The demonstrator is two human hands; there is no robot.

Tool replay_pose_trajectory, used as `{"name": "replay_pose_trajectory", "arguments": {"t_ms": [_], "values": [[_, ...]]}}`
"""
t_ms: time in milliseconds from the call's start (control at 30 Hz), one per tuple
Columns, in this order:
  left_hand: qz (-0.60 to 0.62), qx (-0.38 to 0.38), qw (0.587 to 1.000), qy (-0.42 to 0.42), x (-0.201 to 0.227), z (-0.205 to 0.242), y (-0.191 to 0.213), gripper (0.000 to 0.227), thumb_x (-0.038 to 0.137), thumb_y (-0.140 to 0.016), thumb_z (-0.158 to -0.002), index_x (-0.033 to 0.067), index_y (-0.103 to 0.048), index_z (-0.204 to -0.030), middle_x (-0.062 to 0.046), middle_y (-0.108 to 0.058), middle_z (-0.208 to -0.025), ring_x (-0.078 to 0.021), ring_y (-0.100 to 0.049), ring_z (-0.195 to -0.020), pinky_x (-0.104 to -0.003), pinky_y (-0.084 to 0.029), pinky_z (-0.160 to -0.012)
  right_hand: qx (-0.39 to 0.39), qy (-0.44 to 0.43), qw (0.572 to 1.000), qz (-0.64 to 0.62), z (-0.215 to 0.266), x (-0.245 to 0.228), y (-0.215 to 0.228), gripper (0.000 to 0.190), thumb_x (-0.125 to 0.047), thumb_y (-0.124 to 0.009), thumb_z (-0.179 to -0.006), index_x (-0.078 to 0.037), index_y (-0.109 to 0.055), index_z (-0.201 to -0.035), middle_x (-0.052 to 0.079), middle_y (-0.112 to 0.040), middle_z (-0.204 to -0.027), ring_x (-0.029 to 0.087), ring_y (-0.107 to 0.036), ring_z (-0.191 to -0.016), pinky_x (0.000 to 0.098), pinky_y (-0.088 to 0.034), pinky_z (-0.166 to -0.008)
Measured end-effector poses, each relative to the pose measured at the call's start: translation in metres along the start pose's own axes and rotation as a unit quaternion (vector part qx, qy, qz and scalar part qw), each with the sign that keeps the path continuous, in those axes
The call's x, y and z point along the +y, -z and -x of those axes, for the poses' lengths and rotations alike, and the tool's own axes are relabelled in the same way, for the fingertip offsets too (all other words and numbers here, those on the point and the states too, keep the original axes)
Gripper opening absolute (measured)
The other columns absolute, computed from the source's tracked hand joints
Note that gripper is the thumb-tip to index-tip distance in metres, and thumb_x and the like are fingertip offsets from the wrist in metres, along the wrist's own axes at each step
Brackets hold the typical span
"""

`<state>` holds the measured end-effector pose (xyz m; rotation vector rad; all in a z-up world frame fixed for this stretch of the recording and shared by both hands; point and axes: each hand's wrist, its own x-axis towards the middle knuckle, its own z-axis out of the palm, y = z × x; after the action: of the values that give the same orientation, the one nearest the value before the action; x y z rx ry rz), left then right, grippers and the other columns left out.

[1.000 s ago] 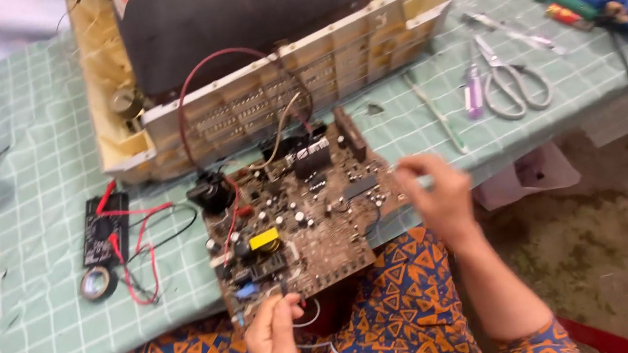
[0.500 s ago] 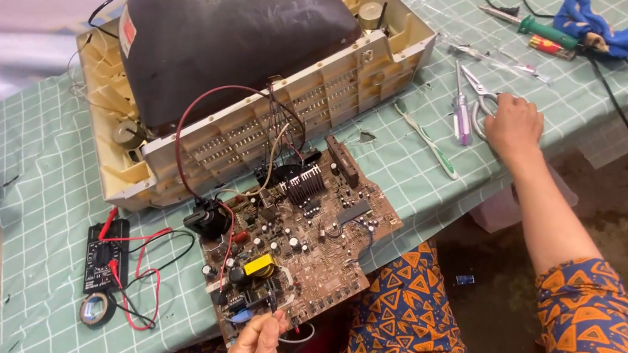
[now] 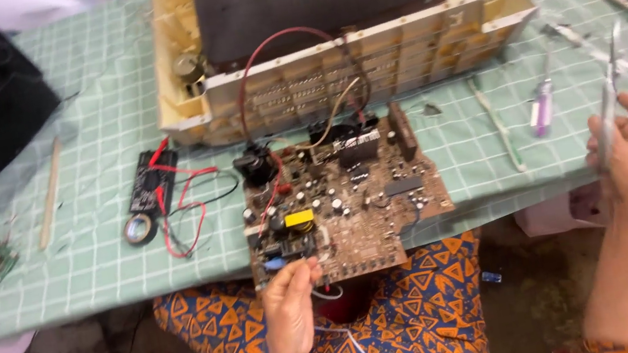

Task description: Repairing a television circuit board by testing components with a multimeter and manipulating wires with pliers.

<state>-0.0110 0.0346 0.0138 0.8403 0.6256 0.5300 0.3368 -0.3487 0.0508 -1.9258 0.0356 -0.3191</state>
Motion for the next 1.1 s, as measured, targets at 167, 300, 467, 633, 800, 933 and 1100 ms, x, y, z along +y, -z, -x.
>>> {"name": "replay_pose_trajectory", "arguments": {"t_ms": [167, 300, 467, 633, 800, 933, 1100], "values": [[-0.009, -0.068, 0.997, -0.030, 0.017, 0.009, -0.012, 0.012, 0.008, -0.072, -0.092, 0.0024, -0.079, -0.101, -0.012, -0.078, -0.088, -0.0262, -0.074, -0.097, -0.043, -0.054, -0.108, -0.210, -0.107, 0.939, -0.249, 0.130, -0.084, -0.043, 0.047, -0.042, -0.068, -0.090, -0.017, -0.055, -0.127, -0.002, -0.060, -0.088, 0.003, -0.046, -0.052, 0.0159, -0.032, -0.039], [-0.012, -0.061, 0.997, -0.046, 0.012, 0.010, -0.005, 0.013, 0.008, -0.073, -0.092, 0.0009, -0.078, -0.102, -0.011, -0.076, -0.094, -0.0232, -0.070, -0.093, -0.040, -0.058, -0.094, -0.315, -0.200, 0.911, -0.174, 0.223, -0.090, -0.091, 0.068, 0.015, -0.053, -0.074, -0.011, -0.063, -0.136, 0.014, -0.068, -0.104, 0.017, -0.054, -0.065, 0.0281, -0.045, -0.050], [-0.002, -0.041, 0.997, -0.060, 0.010, 0.013, 0.004, 0.009, 0.005, -0.076, -0.090, 0.0026, -0.078, -0.098, -0.008, -0.075, -0.095, -0.0216, -0.069, -0.095, -0.036, -0.056, -0.092, -0.594, -0.037, 0.798, -0.096, 0.281, -0.095, -0.122, 0.109, -0.017, -0.077, -0.070, -0.024, -0.017, -0.161, 0.019, -0.061, -0.137, 0.010, -0.062, -0.060, 0.0279, -0.062, -0.055], [-0.008, -0.030, 0.998, -0.058, 0.007, 0.011, 0.016, 0.009, 0.005, -0.077, -0.089, 0.0022, -0.077, -0.098, -0.009, -0.076, -0.095, -0.0195, -0.069, -0.090, -0.035, -0.058, -0.088, -0.631, 0.077, 0.770, -0.052, 0.287, -0.113, -0.122, 0.118, -0.070, -0.055, -0.072, -0.016, -0.004, -0.163, 0.029, -0.053, -0.144, 0.028, -0.062, -0.097, 0.0578, -0.046, -0.105], [-0.026, -0.025, 0.997, -0.069, 0.009, 0.014, 0.010, 0.009, 0.005, -0.080, -0.086, 0.0022, -0.078, -0.094, -0.006, -0.074, -0.090, -0.0181, -0.065, -0.085, -0.036, -0.058, -0.083, -0.640, 0.033, 0.767, 0.012, 0.295, -0.111, -0.123, 0.112, -0.049, -0.069, -0.072, -0.022, -0.011, -0.165, 0.006, -0.054, -0.084, 0.020, -0.055, -0.077, 0.0436, -0.054, -0.089], [-0.074, -0.055, 0.989, -0.113, 0.012, 0.016, 0.010, 0.008, 0.006, -0.078, -0.089, -0.0002, -0.076, -0.093, -0.006, -0.072, -0.088, -0.0169, -0.065, -0.083, -0.034, -0.060, -0.078, -0.634, 0.067, 0.770, 0.021, 0.299, -0.112, -0.124, 0.124, -0.087, -0.057, -0.067, -0.021, -0.013, -0.164, 0.012, -0.059, -0.111, 0.023, -0.056, -0.092, 0.0442, -0.051, -0.089], [-0.123, -0.078, 0.974, -0.175, 0.021, 0.019, 0.005, 0.009, 0.007, -0.076, -0.091, -0.0009, -0.076, -0.095, -0.008, -0.073, -0.091, -0.0185, -0.068, -0.085, -0.033, -0.062, -0.078, -0.637, 0.059, 0.768, 0.035, 0.298, -0.112, -0.124, 0.126, -0.090, -0.054, -0.064, -0.025, -0.015, -0.165, 0.003, -0.051, -0.085, 0.016, -0.042, -0.073, 0.0347, -0.046, -0.072]]}}
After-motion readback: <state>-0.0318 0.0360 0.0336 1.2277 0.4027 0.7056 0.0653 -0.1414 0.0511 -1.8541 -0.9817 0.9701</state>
